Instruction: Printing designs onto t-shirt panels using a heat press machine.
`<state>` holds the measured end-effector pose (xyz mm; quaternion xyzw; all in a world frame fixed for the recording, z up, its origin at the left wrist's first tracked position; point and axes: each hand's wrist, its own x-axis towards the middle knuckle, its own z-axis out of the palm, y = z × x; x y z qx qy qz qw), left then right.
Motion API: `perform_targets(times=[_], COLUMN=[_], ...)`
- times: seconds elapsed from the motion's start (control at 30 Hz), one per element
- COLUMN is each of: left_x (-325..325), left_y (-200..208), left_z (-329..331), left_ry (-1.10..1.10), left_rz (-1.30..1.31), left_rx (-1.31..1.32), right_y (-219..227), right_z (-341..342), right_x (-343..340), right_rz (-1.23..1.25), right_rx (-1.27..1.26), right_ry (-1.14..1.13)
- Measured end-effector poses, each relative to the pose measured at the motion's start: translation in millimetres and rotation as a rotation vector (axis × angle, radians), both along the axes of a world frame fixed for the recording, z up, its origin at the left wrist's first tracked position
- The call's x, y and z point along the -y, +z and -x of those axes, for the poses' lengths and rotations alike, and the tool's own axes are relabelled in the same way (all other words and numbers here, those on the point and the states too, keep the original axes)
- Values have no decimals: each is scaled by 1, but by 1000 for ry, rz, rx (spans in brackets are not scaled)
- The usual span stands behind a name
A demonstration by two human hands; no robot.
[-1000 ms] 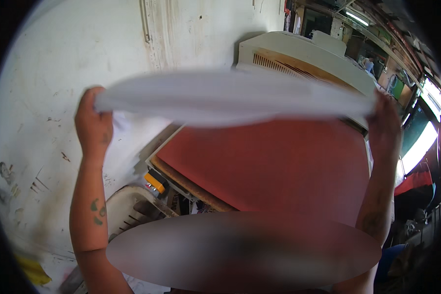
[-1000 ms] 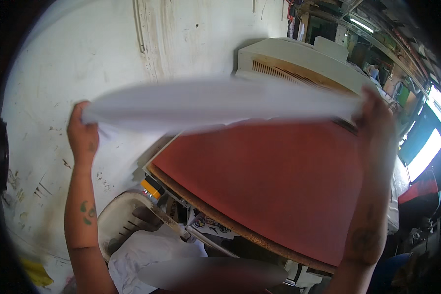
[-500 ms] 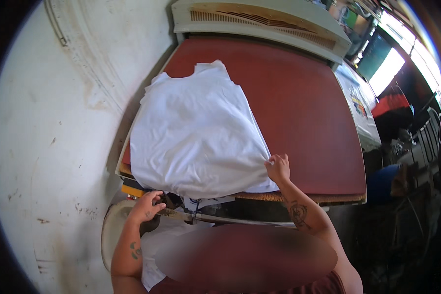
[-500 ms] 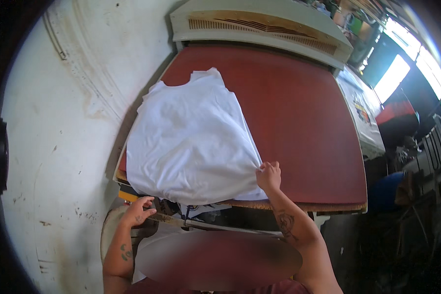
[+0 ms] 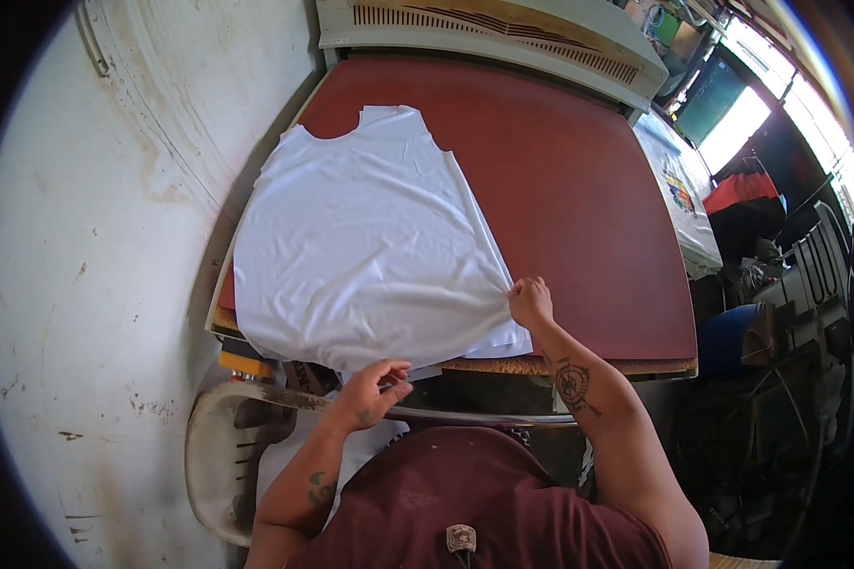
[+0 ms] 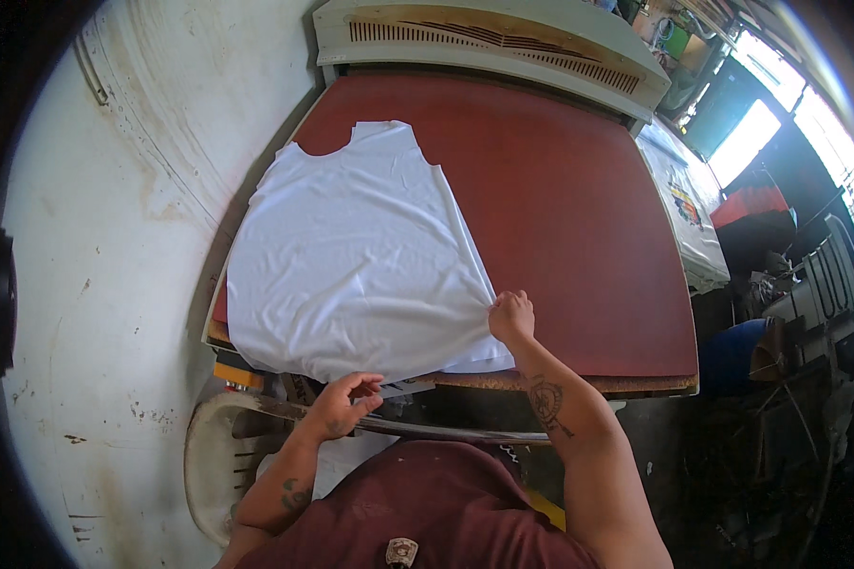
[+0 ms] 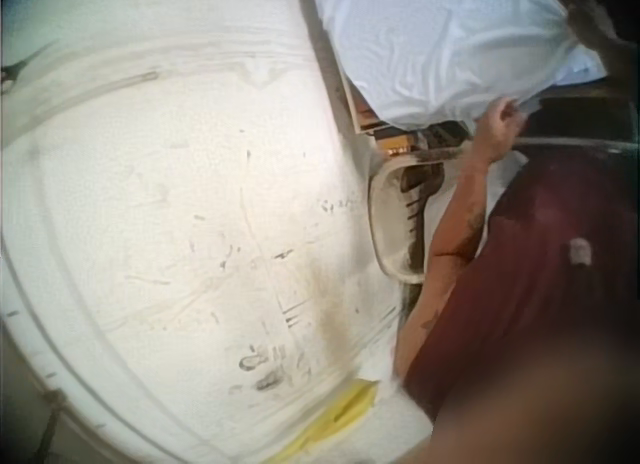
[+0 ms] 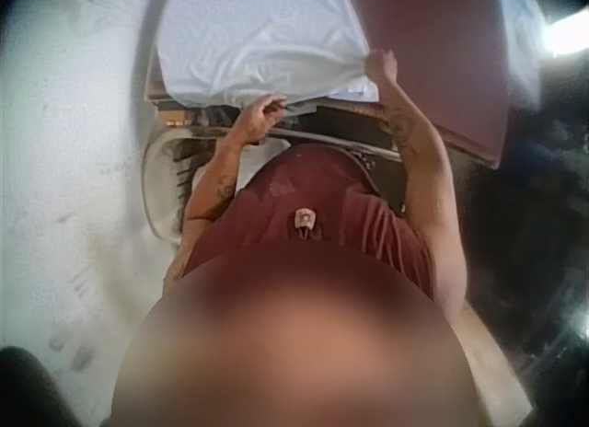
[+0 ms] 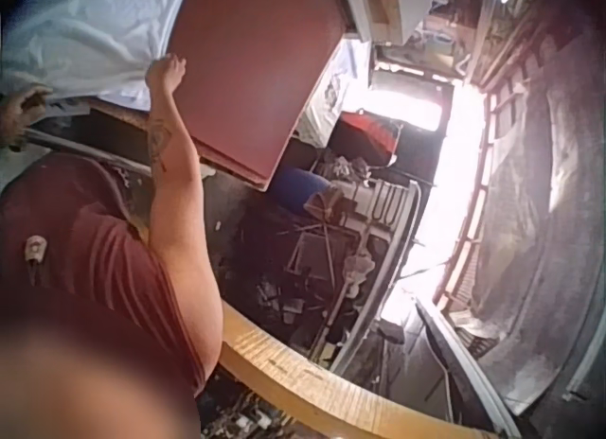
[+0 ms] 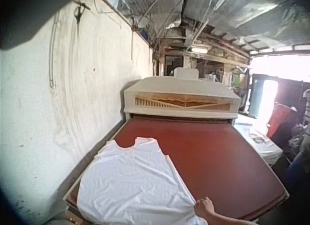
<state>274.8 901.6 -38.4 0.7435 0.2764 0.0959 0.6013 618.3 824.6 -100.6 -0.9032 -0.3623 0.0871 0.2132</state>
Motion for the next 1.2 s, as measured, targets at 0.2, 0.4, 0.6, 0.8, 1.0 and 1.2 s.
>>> perform_targets(times=[0.2, 0.4, 0.6, 0.8, 1.0, 1.2], left_x=[35, 35, -63, 17, 73, 70], left_y=[-21, -60, 14, 154, 248, 326], left_z=[-13, -83, -49, -72, -79, -125], left_ry=[75, 223, 880, 889, 662, 397], left_rz=[348, 1048, 591, 270, -143, -380], left_rx=[6, 389, 1320, 1312, 1301, 1138], right_y=[30, 96, 194, 258, 349, 402], right_z=[-10, -10, -72, -216, -286, -309], right_x=[-15, -31, 33, 181, 346, 427], right_rz=[-167, -772, -1235, -1460, -1461, -1544], right_rx=[-223, -1223, -1306, -991, -631, -139], right_ry=[87, 203, 348, 537, 603, 250])
